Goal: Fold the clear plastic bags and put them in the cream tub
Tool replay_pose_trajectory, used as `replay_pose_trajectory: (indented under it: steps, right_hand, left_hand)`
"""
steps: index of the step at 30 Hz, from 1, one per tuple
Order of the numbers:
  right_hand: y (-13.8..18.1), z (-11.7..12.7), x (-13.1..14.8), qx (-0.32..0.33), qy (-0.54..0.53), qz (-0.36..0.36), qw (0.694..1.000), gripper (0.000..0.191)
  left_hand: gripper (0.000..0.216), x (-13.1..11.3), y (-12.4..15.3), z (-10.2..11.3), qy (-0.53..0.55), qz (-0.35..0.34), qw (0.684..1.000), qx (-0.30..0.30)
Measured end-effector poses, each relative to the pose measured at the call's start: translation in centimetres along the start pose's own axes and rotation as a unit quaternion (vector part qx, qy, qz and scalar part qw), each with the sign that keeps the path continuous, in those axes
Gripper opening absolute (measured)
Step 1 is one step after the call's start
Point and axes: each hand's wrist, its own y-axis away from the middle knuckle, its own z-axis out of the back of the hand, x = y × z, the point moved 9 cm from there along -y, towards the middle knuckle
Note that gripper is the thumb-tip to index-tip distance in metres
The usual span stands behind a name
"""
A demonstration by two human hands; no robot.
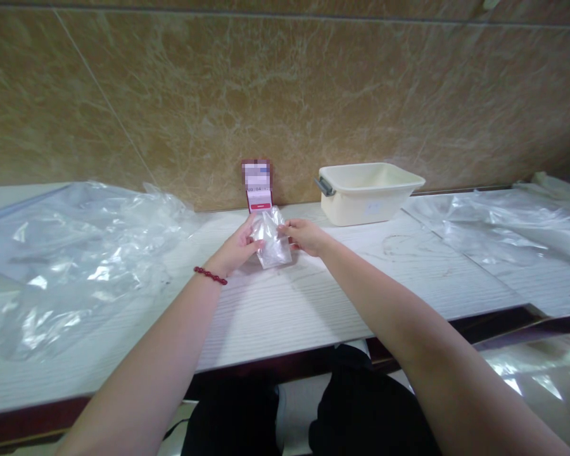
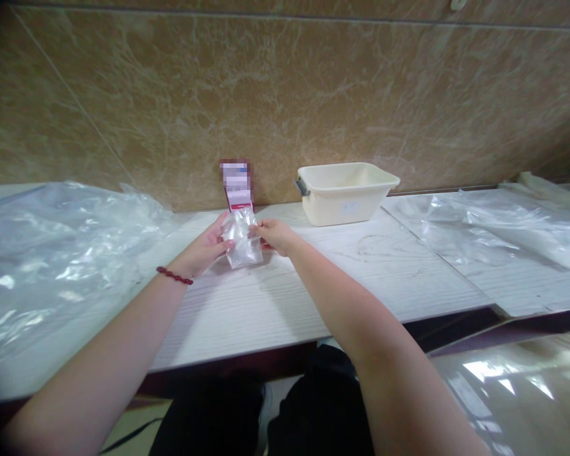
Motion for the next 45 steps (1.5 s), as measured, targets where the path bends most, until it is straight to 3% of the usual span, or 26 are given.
replay_pose_trajectory:
  steps: [5,9,13,21,27,33,39,45]
  right_hand:
    - [0.6,-1.0,0.3,0.031,-0.067,-0.016,0.997,0.009]
    - [0.6,-1.3,0.5,0.055,-0.085,-0.014,0.995,0.008]
    - [0.3,-0.8,0.6,0.032,-0.09,0.004,0.995,0.01]
    - [-0.5,0.5,0.4,-0.033,-0.101,0.026,0.994,0.009]
    - [-0.9,0.6,0.2,-0.028,-0.107,0.046,0.993,0.008]
    - [-0.8,0.3,0.3,-0.024,-0.09,0.054,0.994,0.009]
    - [-0.6,0.2,0.4,-0.024,-0.077,0.057,0.995,0.014]
    - [-0.2,-0.7,0.6,0.016,-0.067,0.055,0.996,0.021]
  left_hand:
    - [0.078,0.3,-0.2,1.2,0.033,0.007,0.999,-0.042]
    - [0.079,0.0,0.0,0.9,0.045,0.015,0.998,-0.04]
    - [0.079,0.5,0.1,0.4,0.054,0.044,0.997,-0.032]
    - [0.037,1.8,-0.2,2.5,0.072,0.066,0.988,-0.122]
    - [0.031,1.6,-0.1,1.8,0.051,0.065,0.992,-0.099]
    - [0.043,1.6,-0.3,-0.1,0.002,0.04,0.999,-0.01]
    - [0.039,2.9,-0.4,0.4,-0.044,0.062,0.997,-0.029]
    - [0.031,3.1,-0.2,0.5,0.02,0.082,0.995,-0.05]
